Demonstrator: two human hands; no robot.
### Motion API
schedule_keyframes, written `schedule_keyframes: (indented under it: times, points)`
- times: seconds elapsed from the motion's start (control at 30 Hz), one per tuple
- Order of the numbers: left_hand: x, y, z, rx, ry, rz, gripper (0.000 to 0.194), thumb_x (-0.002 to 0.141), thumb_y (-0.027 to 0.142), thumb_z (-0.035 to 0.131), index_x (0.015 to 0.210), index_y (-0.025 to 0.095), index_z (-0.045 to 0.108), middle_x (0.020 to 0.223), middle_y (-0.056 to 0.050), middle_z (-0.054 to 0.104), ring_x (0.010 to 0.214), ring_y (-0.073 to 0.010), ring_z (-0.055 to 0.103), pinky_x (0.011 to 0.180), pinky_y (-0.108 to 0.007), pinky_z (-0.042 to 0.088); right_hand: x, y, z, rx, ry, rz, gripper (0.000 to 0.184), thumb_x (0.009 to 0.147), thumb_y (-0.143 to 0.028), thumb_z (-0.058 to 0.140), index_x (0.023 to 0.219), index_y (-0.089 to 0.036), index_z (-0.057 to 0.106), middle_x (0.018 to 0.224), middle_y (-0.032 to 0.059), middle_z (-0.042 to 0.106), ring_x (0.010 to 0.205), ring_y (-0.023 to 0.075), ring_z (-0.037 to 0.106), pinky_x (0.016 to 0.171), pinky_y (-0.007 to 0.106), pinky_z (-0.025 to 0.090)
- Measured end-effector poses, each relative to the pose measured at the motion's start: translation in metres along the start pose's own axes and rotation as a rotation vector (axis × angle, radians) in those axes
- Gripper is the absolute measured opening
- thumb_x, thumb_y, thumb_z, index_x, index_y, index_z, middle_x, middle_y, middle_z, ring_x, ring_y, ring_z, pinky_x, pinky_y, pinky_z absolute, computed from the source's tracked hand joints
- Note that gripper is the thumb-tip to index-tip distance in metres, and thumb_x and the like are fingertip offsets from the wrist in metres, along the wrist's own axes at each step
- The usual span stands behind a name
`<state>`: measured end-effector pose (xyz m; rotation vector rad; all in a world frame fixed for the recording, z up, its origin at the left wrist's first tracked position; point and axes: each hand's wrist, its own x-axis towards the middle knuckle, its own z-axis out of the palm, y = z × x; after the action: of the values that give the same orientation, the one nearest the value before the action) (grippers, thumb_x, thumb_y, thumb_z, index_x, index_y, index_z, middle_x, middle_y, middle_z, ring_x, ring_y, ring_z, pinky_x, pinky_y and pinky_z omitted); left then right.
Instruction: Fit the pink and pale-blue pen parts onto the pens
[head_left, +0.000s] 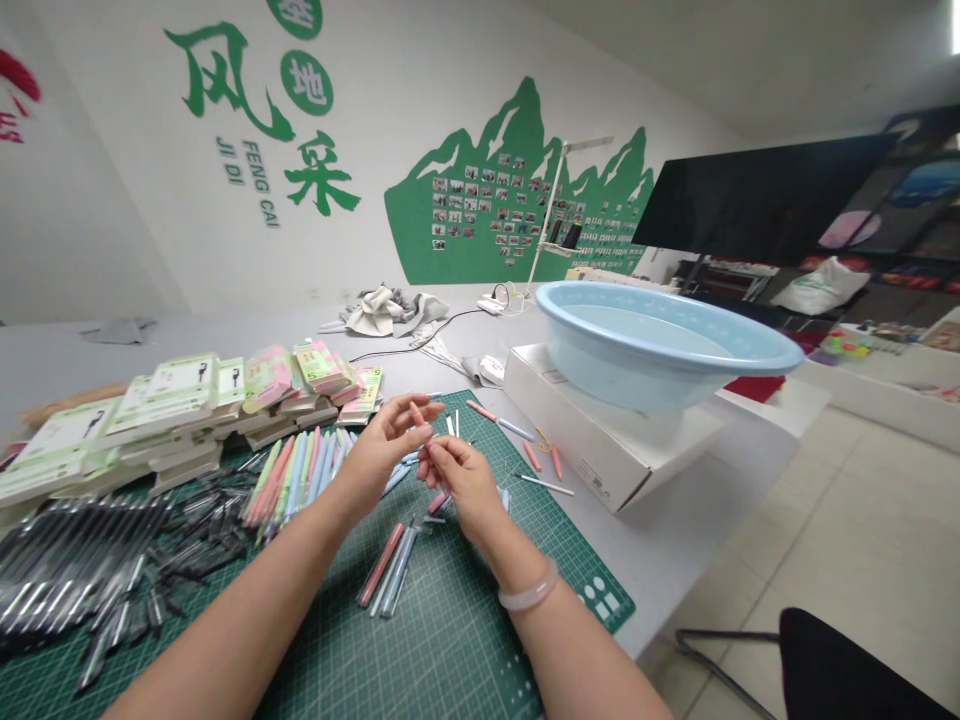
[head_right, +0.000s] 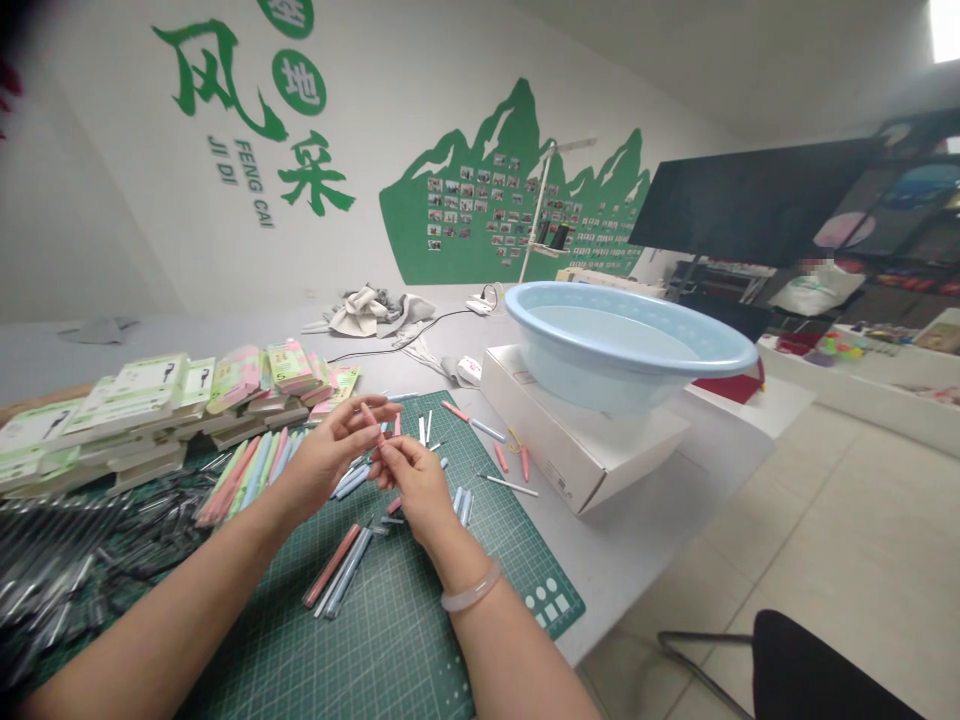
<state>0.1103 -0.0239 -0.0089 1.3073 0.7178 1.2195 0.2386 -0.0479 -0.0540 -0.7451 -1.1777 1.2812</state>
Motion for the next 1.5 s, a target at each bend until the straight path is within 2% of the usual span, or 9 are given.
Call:
schedule_keyframes:
  times: [0.13, 0.3, 0.37, 0.5, 0.67, 0.9, 1.0, 1.27, 1.5]
  points:
    - [0.002, -0.007, -0.004, 0.017, 0.088, 0.036, 0.019, 0.068, 0.027, 0.073, 0.08, 0.015, 0.063, 0.08, -0.002, 0.064, 0.073, -0.0131, 0.058, 0.07, -0.024, 0.045, -0.001, 0.0, 0.001, 0.014, 0.013, 0.006, 0.026, 0.082, -0.042, 0.057, 0.079, -0.017, 0.063, 0.063, -0.0006, 0.06, 0.052, 0.0083, 0.048, 0.051, 0.02, 0.037]
    - [-0.002, -0.004, -0.007, -0.097, -0.044, -0.102, 0.028, 0.075, 0.031, 0.066, 0.099, 0.016, 0.066, 0.093, -0.008, 0.067, 0.088, -0.0191, 0.061, 0.082, -0.032, 0.046, -0.003, 0.002, 0.003, 0.12, -0.022, 0.133, 0.035, 0.081, -0.05, 0.056, 0.082, -0.016, 0.062, 0.062, 0.0001, 0.059, 0.043, 0.0066, 0.043, 0.036, 0.017, 0.029]
    - [-0.003, -0.003, -0.006, -0.094, -0.027, -0.077, 0.03, 0.074, 0.031, 0.068, 0.101, 0.018, 0.065, 0.095, -0.006, 0.066, 0.089, -0.0181, 0.06, 0.082, -0.03, 0.046, -0.003, 0.004, 0.003, 0.1, -0.004, 0.132, 0.035, 0.081, -0.05, 0.056, 0.083, -0.015, 0.063, 0.062, -0.0002, 0.058, 0.044, 0.0067, 0.043, 0.034, 0.016, 0.028]
    - [-0.002, -0.008, -0.007, -0.026, 0.097, -0.007, 0.02, 0.067, 0.029, 0.074, 0.081, 0.016, 0.066, 0.078, -0.001, 0.064, 0.072, -0.0132, 0.059, 0.071, -0.025, 0.046, -0.003, 0.002, 0.002, 0.095, 0.007, 0.137, 0.034, 0.08, -0.049, 0.058, 0.081, -0.016, 0.063, 0.061, -0.0008, 0.057, 0.043, 0.0064, 0.041, 0.034, 0.016, 0.028]
    - [-0.001, -0.011, -0.01, -0.112, 0.034, -0.099, 0.023, 0.07, 0.03, 0.072, 0.087, 0.016, 0.07, 0.085, -0.005, 0.068, 0.079, -0.0159, 0.061, 0.074, -0.028, 0.048, -0.006, -0.005, 0.003, 0.362, -0.147, 0.28, 0.032, 0.082, -0.044, 0.056, 0.081, -0.013, 0.062, 0.055, -0.0035, 0.052, 0.036, 0.0021, 0.027, 0.038, 0.016, 0.026]
    - [-0.002, -0.019, -0.013, -0.111, 0.033, -0.072, 0.017, 0.074, 0.028, 0.068, 0.087, 0.017, 0.07, 0.089, -0.004, 0.067, 0.086, -0.0146, 0.059, 0.083, -0.026, 0.046, -0.004, 0.002, 0.002, 0.235, 0.044, 0.18, 0.025, 0.069, -0.033, 0.074, 0.079, -0.016, 0.059, 0.061, -0.0019, 0.059, 0.043, 0.0068, 0.05, 0.038, 0.016, 0.033]
    - [-0.002, -0.019, -0.012, -0.124, 0.012, -0.059, 0.016, 0.075, 0.029, 0.067, 0.086, 0.018, 0.07, 0.086, -0.003, 0.066, 0.081, -0.0136, 0.058, 0.08, -0.026, 0.046, -0.003, 0.003, 0.002, 0.252, 0.001, 0.221, 0.027, 0.075, -0.04, 0.067, 0.078, -0.014, 0.062, 0.061, 0.0003, 0.06, 0.045, 0.0076, 0.051, 0.039, 0.017, 0.035]
    - [-0.004, -0.019, -0.01, -0.18, 0.036, -0.075, 0.016, 0.073, 0.028, 0.069, 0.085, 0.018, 0.07, 0.086, -0.003, 0.064, 0.083, -0.0136, 0.057, 0.079, -0.025, 0.046, -0.004, 0.001, 0.004, 0.296, -0.049, 0.249, 0.028, 0.076, -0.041, 0.066, 0.078, -0.014, 0.062, 0.056, -0.0026, 0.052, 0.041, 0.0046, 0.039, 0.037, 0.016, 0.023]
    - [-0.011, -0.013, -0.004, -0.244, -0.021, -0.085, 0.013, 0.078, 0.028, 0.064, 0.085, 0.017, 0.068, 0.084, -0.004, 0.062, 0.081, -0.014, 0.057, 0.077, -0.026, 0.047, -0.007, -0.001, 0.003, 0.536, -0.214, 0.365, 0.028, 0.083, -0.042, 0.057, 0.082, -0.014, 0.06, 0.049, -0.0082, 0.036, 0.037, 0.003, 0.02, 0.038, 0.017, 0.016]
